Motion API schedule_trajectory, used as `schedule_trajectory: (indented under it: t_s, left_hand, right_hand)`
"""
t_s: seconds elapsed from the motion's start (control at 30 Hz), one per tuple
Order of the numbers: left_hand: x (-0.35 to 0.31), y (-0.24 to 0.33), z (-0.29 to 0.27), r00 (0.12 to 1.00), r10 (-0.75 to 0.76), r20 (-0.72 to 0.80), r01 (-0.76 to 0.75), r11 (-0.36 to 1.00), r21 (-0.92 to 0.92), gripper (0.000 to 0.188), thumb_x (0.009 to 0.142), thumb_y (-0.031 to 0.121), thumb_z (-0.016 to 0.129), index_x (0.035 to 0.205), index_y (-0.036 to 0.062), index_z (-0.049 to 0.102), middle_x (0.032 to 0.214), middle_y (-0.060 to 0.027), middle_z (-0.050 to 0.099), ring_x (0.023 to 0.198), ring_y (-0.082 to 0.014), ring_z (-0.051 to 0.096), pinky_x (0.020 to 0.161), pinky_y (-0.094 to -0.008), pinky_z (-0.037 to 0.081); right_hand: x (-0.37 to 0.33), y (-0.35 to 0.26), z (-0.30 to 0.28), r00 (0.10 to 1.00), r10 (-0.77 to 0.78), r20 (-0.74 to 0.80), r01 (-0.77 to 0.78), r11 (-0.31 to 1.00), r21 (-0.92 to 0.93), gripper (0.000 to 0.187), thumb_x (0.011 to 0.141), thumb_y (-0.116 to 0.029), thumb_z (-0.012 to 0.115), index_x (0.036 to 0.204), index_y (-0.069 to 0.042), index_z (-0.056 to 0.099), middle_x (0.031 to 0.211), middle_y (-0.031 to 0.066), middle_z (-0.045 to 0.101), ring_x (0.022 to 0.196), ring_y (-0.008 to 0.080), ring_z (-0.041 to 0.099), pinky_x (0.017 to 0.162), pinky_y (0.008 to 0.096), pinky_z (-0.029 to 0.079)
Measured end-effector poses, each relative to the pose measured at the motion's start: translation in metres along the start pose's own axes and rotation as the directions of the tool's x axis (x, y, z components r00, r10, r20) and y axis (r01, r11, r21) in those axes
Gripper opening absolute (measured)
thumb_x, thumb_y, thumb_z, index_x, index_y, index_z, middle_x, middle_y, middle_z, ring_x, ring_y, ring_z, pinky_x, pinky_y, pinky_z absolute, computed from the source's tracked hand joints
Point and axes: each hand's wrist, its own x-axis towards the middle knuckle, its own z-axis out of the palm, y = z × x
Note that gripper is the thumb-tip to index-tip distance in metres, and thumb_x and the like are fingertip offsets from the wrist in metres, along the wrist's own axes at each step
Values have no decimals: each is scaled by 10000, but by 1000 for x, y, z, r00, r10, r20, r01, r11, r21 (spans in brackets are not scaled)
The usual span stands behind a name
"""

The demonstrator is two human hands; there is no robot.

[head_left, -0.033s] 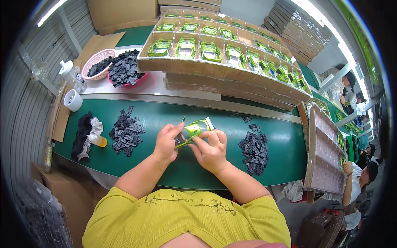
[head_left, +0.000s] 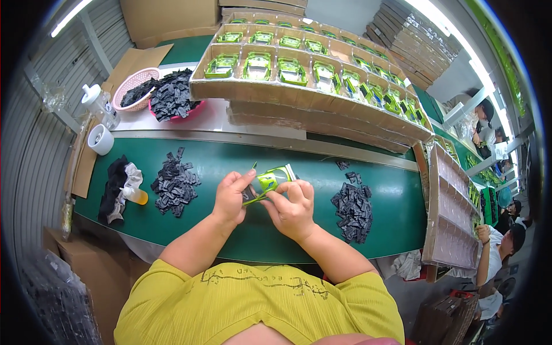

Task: The person assembles model cars by taking car bodies from a tray, attaching plastic pieces onto them by hand, and placing the cars back into the tray.

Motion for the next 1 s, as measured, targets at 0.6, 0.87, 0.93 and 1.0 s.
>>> schedule_trajectory:
  t_s: [0.6,0.87,0.93,1.0]
  left_hand:
    - [4,7,-7,987,3,158,-24,991,128,344,908,171,742,726,130,453,666,-33,567,539,-132,561,520,-292,489]
    - [2,3,-3,998,34,51,-37,997,62,378,881,131,765,688,134,441,625,-26,538,507,-132,529,530,-303,489]
    - [2,2,-1,1000,11,24,-12,1000,19,372,886,123,756,690,133,439,615,-26,532,504,-133,518,545,-320,498]
    - [3,2,0,999,-3,-33,3,1000,11,373,886,125,756,695,132,435,598,-16,497,480,-137,483,541,-336,496]
  right_hand:
    - [-1,1,-9,1000,-5,26,4,1000,17,196,652,-111,825,815,-145,720,841,9,567,807,259,525,739,401,403]
    - [3,-6,-3,998,27,53,-28,999,33,178,655,-124,820,782,-125,695,832,20,554,807,259,520,715,404,381]
    - [0,-8,-2,998,23,57,-25,999,46,173,660,-128,818,777,-125,691,830,20,552,800,257,518,711,403,375]
    - [-3,-10,-2,998,16,59,-20,998,58,169,664,-131,817,773,-124,687,828,21,549,793,254,516,707,402,369]
